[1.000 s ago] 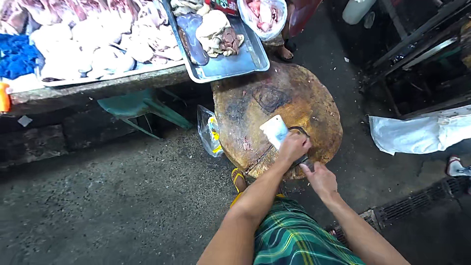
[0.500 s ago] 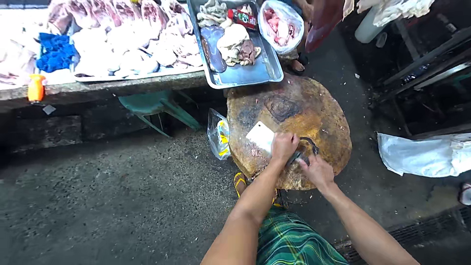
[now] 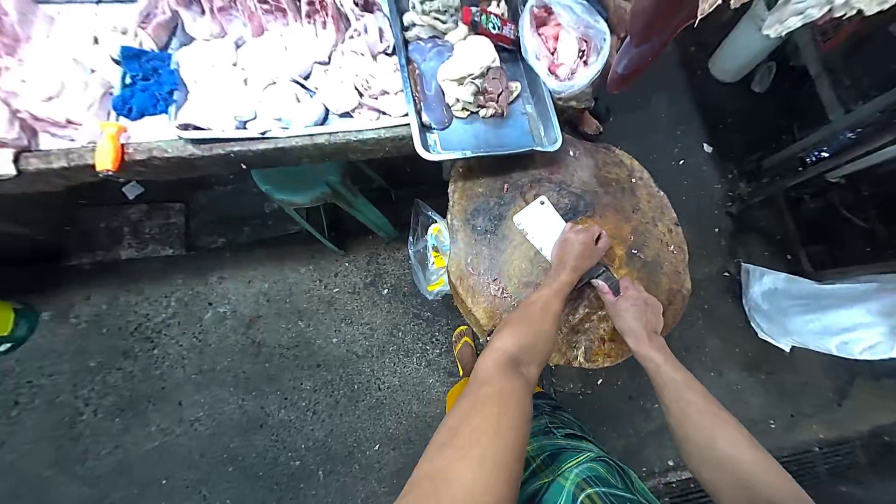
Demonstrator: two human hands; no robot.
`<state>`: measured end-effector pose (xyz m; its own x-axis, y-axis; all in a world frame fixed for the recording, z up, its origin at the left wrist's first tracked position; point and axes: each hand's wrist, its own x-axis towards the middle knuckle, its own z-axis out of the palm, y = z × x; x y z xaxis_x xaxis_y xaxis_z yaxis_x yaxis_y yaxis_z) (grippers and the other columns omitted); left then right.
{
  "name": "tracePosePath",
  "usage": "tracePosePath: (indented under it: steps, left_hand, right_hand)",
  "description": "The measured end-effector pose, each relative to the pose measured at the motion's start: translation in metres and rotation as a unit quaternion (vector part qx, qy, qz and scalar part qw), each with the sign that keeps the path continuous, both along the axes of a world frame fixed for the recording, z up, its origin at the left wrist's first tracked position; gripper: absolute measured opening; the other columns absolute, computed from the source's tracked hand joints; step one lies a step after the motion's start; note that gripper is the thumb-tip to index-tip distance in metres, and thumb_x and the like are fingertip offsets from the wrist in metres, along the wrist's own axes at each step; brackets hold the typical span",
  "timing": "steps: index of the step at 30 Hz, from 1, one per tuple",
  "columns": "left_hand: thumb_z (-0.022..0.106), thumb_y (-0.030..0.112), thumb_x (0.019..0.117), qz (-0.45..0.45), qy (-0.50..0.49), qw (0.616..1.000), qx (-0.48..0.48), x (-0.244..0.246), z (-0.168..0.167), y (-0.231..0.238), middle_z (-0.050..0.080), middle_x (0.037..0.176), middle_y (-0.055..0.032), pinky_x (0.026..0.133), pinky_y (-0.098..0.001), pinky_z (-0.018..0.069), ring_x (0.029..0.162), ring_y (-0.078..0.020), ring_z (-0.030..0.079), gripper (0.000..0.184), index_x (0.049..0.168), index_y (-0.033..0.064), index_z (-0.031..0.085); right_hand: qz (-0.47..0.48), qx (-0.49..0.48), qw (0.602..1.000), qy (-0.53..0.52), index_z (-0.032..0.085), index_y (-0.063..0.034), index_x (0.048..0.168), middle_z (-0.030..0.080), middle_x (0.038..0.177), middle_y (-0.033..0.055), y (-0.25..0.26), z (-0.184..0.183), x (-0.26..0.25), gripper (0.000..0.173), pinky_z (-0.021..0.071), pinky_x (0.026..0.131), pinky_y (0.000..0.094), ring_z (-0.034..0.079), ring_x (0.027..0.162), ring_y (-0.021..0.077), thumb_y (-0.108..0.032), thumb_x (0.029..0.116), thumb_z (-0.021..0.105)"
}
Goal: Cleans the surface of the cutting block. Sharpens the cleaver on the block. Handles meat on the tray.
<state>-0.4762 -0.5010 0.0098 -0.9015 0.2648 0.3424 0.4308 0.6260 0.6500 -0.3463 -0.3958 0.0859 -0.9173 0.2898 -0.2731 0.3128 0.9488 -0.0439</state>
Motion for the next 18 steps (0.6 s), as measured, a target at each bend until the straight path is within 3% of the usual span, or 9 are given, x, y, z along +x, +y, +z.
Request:
tracePosePath:
  steps: [2, 4, 6, 10, 12, 16, 18]
  left_hand:
    - [0.057, 0.028, 0.1004, 0.011, 0.009, 1.0, 0.005, 0.011, -0.001, -0.012, 0.069, 0.075, 0.0004, 0.09, -0.0382, 0.0542, 0.08, -0.0148, 0.068, 0.03, 0.077, 0.0122, 0.067]
    - [0.059, 0.029, 0.1008, 0.095, 0.021, 0.995, -0.016, 0.06, 0.01, -0.043, 0.069, 0.076, -0.0004, 0.088, -0.0395, 0.0558, 0.08, -0.0161, 0.069, 0.03, 0.077, 0.012, 0.068]
    - [0.059, 0.031, 0.0997, 0.146, 0.032, 0.988, -0.032, 0.077, 0.017, -0.045, 0.068, 0.074, -0.0017, 0.082, -0.0418, 0.0559, 0.075, -0.0186, 0.068, 0.033, 0.074, 0.0117, 0.067]
    - [0.058, 0.026, 0.0993, 0.017, 0.007, 1.0, -0.009, 0.027, 0.007, 0.0, 0.071, 0.075, -0.0006, 0.091, -0.0384, 0.0544, 0.079, -0.0155, 0.07, 0.029, 0.077, 0.0112, 0.069]
    - [0.056, 0.027, 0.1007, -0.018, 0.011, 1.0, -0.01, 0.014, 0.001, -0.001, 0.072, 0.078, 0.0002, 0.092, -0.0378, 0.0542, 0.082, -0.0147, 0.07, 0.029, 0.08, 0.0121, 0.07]
    - [0.06, 0.032, 0.1003, 0.037, -0.008, 0.999, -0.03, 0.089, 0.021, -0.057, 0.07, 0.08, -0.0012, 0.091, -0.0425, 0.0558, 0.083, -0.0176, 0.069, 0.03, 0.079, 0.0125, 0.07]
    - [0.061, 0.031, 0.0978, -0.037, -0.04, 0.998, -0.03, 0.108, 0.031, -0.047, 0.07, 0.075, -0.0011, 0.086, -0.0442, 0.0543, 0.078, -0.0185, 0.069, 0.029, 0.076, 0.0133, 0.069]
  right_hand:
    - [0.024, -0.023, 0.999, -0.017, 0.069, -0.0036, 0.115, 0.071, 0.114, 0.02, -0.006, 0.0, 0.006, 0.074, 0.0569, 0.085, 0.0586, 0.072, 0.103, 0.0384, -0.071, 0.0998, 0.043]
    - [0.119, -0.035, 0.992, 0.003, 0.07, -0.0024, 0.108, 0.072, 0.105, 0.0187, -0.005, -0.004, 0.025, 0.075, 0.059, 0.076, 0.0575, 0.073, 0.092, 0.0375, -0.073, 0.0981, 0.045]
    - [0.147, -0.036, 0.988, 0.035, 0.071, -0.0026, 0.104, 0.072, 0.101, 0.018, 0.003, -0.002, 0.03, 0.077, 0.0594, 0.071, 0.0555, 0.073, 0.087, 0.0371, -0.074, 0.0969, 0.045]
    - [-0.005, -0.013, 1.0, -0.014, 0.068, -0.0062, 0.121, 0.071, 0.117, 0.019, 0.008, 0.002, 0.018, 0.077, 0.0569, 0.084, 0.0594, 0.071, 0.103, 0.0392, -0.075, 0.0978, 0.042]
    - [-0.023, -0.024, 0.999, -0.032, 0.068, -0.0057, 0.12, 0.071, 0.117, 0.018, -0.002, 0.004, 0.015, 0.075, 0.0568, 0.086, 0.0583, 0.071, 0.105, 0.0379, -0.073, 0.0985, 0.043]
    - [0.08, -0.044, 0.996, 0.012, 0.071, -0.002, 0.107, 0.073, 0.104, 0.0182, -0.015, -0.004, 0.062, 0.08, 0.0603, 0.074, 0.0556, 0.074, 0.09, 0.0361, -0.076, 0.0963, 0.043]
    - [0.013, -0.03, 0.998, 0.055, 0.072, -0.0006, 0.104, 0.073, 0.1, 0.0192, -0.016, -0.01, 0.102, 0.078, 0.0607, 0.07, 0.0559, 0.074, 0.086, 0.0368, -0.074, 0.0965, 0.046]
